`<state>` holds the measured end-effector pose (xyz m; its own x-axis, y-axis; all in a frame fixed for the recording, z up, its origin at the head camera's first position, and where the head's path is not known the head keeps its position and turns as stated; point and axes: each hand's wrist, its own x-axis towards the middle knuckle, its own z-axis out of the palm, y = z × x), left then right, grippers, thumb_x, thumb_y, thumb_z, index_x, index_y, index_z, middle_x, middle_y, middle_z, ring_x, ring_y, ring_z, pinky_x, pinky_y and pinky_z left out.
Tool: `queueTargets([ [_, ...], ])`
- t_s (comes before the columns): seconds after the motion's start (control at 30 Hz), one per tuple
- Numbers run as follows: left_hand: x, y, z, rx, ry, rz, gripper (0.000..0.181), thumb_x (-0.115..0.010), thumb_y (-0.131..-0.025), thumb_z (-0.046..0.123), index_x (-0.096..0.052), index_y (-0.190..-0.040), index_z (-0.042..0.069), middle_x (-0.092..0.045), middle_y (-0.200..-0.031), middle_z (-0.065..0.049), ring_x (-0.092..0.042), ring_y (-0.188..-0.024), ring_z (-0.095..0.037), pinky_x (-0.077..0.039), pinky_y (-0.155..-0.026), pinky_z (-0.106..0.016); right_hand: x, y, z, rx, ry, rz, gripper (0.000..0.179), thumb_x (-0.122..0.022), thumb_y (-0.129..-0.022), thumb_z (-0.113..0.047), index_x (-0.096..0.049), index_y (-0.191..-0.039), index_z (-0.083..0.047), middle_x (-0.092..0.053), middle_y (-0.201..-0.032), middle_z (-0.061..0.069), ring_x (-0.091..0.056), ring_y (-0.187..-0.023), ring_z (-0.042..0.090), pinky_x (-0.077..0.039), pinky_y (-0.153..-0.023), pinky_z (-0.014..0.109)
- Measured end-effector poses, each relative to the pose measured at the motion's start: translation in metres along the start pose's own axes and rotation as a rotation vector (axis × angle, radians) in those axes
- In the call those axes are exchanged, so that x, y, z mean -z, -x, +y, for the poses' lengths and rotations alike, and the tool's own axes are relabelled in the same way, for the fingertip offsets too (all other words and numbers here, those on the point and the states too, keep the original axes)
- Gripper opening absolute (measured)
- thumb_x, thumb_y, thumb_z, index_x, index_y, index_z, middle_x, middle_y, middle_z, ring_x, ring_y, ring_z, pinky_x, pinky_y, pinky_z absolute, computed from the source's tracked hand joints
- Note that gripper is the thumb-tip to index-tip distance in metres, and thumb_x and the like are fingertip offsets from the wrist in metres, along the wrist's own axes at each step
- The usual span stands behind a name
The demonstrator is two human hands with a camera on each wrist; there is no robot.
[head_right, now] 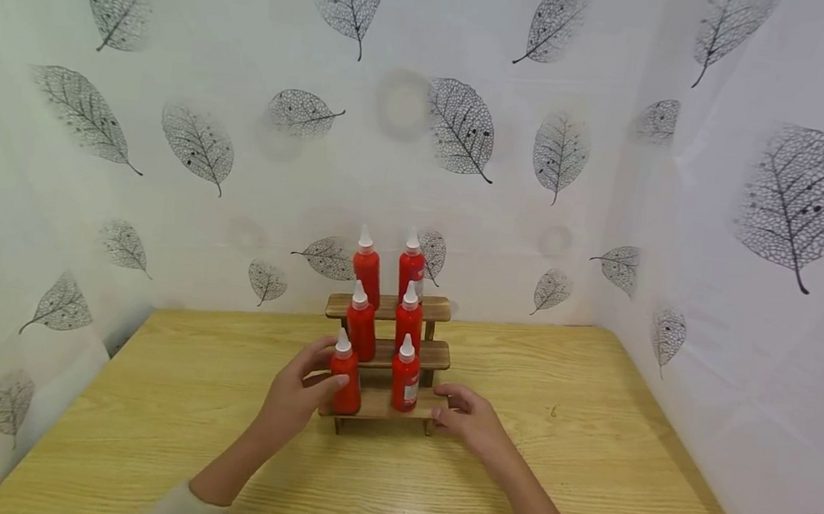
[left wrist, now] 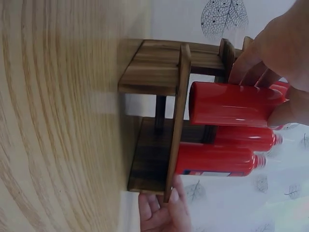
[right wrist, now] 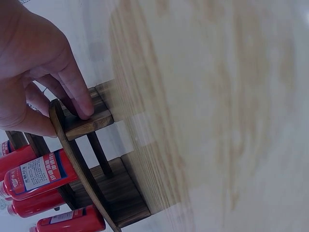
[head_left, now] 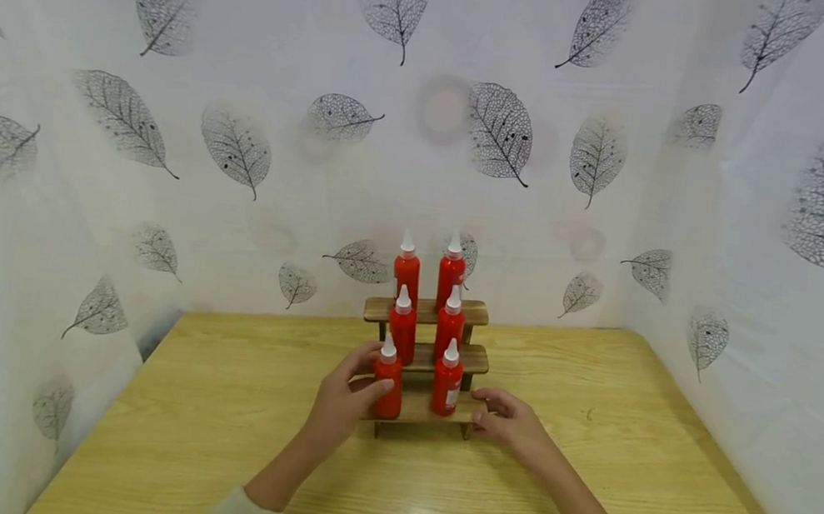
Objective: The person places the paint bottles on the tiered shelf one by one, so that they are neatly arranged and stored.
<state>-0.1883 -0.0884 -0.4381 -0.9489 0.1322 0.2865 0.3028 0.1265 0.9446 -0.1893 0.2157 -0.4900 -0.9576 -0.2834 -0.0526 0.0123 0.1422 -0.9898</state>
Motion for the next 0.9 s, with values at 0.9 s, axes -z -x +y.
queueTargets([
  [0.9,-0.001,-0.001,-0.008,-0.072,-0.114,0.006,0.043,-0.062,-0.101,0.03,-0.054,-0.142,0.017,-0.058,-0.136,-0.005,-0.057,-0.119,-0.023,-0.051,-0.103,-0.046,0.015,0.0,-0.006,-0.015,0.067,0.103,0.051,-0.059,-0.103,-0.029,-0.049,-0.145,-0.002,-0.059,-0.132,0.023,-0.067,-0.105,0.028,-0.06,-0.09,0.041],
])
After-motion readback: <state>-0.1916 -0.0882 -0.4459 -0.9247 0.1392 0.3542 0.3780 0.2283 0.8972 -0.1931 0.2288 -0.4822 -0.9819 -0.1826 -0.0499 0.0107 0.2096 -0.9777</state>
